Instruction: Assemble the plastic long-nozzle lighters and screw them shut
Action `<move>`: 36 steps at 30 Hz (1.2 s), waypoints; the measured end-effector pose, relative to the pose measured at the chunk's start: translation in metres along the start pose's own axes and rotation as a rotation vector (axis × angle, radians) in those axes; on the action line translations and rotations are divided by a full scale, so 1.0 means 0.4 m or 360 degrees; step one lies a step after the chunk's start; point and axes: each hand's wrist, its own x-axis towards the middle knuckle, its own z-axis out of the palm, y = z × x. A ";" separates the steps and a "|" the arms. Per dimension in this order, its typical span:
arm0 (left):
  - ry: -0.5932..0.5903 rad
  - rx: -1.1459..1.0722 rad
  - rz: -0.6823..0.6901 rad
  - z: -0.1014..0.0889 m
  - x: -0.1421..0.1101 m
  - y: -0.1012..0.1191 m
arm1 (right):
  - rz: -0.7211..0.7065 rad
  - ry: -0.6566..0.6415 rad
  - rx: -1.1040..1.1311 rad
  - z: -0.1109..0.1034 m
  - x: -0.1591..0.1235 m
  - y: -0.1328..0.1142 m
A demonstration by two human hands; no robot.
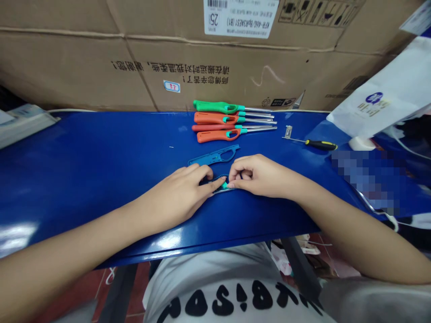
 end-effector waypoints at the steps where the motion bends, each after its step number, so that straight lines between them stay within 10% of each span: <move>1: -0.0005 -0.0033 -0.0008 -0.002 0.001 -0.001 | -0.0003 0.0020 -0.0003 0.002 0.001 0.001; 12: 0.0047 -0.0122 -0.0051 -0.014 0.000 -0.009 | -0.0556 0.0431 0.0035 0.002 -0.007 -0.012; 19: 0.0156 -0.0304 -0.0112 -0.018 0.002 -0.033 | -0.0692 -0.0109 -0.0680 -0.011 -0.032 -0.016; 25: 0.0208 -0.0371 -0.0143 -0.015 0.004 -0.041 | -0.0651 -0.0114 -0.0549 -0.014 -0.025 -0.012; 36: 0.0197 -0.0220 -0.0086 -0.011 0.000 -0.030 | 0.0669 0.1081 -0.0981 -0.222 0.019 0.195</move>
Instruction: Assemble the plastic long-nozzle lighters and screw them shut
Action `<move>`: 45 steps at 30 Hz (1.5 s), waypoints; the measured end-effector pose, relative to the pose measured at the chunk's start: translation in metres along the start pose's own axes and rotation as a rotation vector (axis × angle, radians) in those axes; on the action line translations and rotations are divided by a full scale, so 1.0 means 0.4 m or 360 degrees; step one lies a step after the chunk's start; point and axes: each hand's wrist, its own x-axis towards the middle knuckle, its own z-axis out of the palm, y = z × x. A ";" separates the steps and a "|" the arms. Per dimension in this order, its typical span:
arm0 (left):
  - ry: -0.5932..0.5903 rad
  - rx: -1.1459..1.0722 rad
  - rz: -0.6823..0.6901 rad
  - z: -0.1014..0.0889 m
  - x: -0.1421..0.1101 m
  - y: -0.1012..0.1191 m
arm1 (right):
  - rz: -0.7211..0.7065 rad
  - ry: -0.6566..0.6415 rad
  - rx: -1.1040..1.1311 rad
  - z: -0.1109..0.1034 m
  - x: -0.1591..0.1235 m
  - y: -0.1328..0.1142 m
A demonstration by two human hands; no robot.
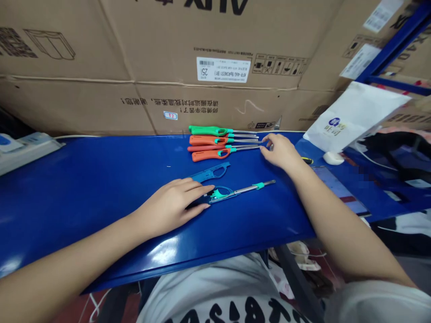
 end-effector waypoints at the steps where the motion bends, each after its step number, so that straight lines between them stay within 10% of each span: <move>1: -0.0001 0.0018 0.0010 -0.001 -0.001 0.001 | 0.0069 -0.0014 -0.0019 0.001 0.012 0.018; 14: 0.0099 0.0154 0.0036 -0.033 -0.001 0.011 | 0.0468 -0.0030 0.0113 0.006 0.046 0.053; 19: 0.0292 -0.0330 -0.0169 -0.008 0.005 0.020 | 0.0149 0.0100 0.0453 -0.013 0.005 -0.034; 24: 0.0476 -0.0641 -0.0398 0.024 0.013 0.023 | -0.0539 -0.0068 0.1557 0.014 -0.123 -0.190; 31: 0.0578 -0.0832 -0.0225 0.024 0.016 0.040 | -0.1210 -0.0067 0.1430 0.025 -0.247 -0.276; 45: 0.0679 -0.0856 -0.0404 0.016 0.024 0.026 | -0.1181 -0.0160 0.1289 0.014 -0.222 -0.250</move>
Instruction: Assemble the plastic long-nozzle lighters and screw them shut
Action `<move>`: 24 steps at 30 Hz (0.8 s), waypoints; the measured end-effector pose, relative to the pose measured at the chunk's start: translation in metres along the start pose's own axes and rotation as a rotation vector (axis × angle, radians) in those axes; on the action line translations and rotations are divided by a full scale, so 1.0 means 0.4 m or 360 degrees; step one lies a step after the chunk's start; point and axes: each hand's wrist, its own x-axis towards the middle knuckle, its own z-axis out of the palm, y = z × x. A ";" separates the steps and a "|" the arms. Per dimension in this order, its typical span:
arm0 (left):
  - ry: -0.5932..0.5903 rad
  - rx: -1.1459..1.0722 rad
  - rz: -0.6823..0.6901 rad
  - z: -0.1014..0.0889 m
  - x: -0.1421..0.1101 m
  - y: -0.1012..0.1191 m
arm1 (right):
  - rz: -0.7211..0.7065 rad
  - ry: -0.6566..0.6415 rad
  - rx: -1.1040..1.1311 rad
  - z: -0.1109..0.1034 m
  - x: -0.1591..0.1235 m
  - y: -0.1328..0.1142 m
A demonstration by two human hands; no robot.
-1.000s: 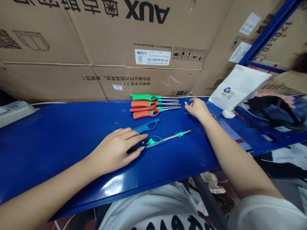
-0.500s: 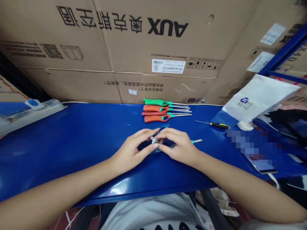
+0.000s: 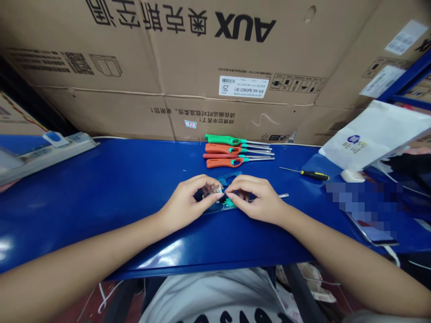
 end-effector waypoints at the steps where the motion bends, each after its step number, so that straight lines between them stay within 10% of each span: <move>1: -0.0008 -0.0021 -0.0022 0.001 0.000 0.001 | 0.0008 0.0005 0.0014 -0.003 0.001 -0.001; 18: -0.0158 0.0040 0.0093 0.004 -0.013 0.002 | 0.0016 -0.0057 0.0093 0.012 0.001 0.006; 24: -0.0125 -0.0331 -0.0365 0.012 -0.009 -0.007 | -0.0003 -0.0269 -0.0087 -0.013 -0.002 0.005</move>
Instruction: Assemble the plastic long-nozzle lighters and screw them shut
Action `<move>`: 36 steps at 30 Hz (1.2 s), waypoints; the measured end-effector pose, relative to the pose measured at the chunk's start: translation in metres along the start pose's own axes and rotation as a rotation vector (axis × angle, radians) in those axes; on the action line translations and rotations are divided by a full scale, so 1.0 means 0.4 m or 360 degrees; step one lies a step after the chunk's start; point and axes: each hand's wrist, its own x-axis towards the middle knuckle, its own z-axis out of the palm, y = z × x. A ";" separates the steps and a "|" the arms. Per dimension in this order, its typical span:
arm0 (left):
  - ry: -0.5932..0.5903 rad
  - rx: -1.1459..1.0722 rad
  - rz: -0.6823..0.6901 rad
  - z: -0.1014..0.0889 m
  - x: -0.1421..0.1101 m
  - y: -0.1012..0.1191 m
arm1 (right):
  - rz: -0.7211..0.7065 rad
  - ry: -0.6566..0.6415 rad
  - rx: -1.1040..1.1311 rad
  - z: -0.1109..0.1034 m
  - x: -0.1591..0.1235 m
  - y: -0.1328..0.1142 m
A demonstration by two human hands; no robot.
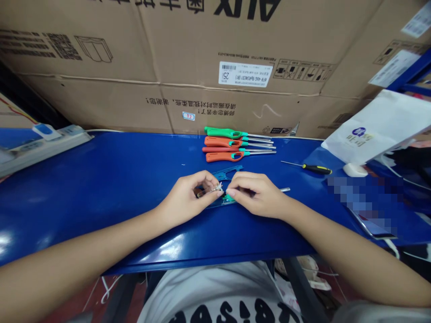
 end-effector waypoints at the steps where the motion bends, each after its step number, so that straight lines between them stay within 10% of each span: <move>1: 0.0006 -0.0099 -0.0051 0.001 0.003 -0.003 | -0.0009 -0.0103 -0.0093 -0.004 -0.003 0.000; 6: 0.0000 -0.0395 -0.0142 0.002 0.013 -0.009 | 0.0029 -0.0437 -0.0301 -0.010 -0.011 0.000; 21: -0.0286 -0.0386 -0.0453 -0.011 0.001 0.034 | 0.0996 -0.0666 0.0972 -0.045 -0.003 0.023; 36: -0.0480 -0.0147 -0.0438 -0.014 -0.004 0.049 | 0.0924 -0.0691 0.1091 -0.031 0.003 0.017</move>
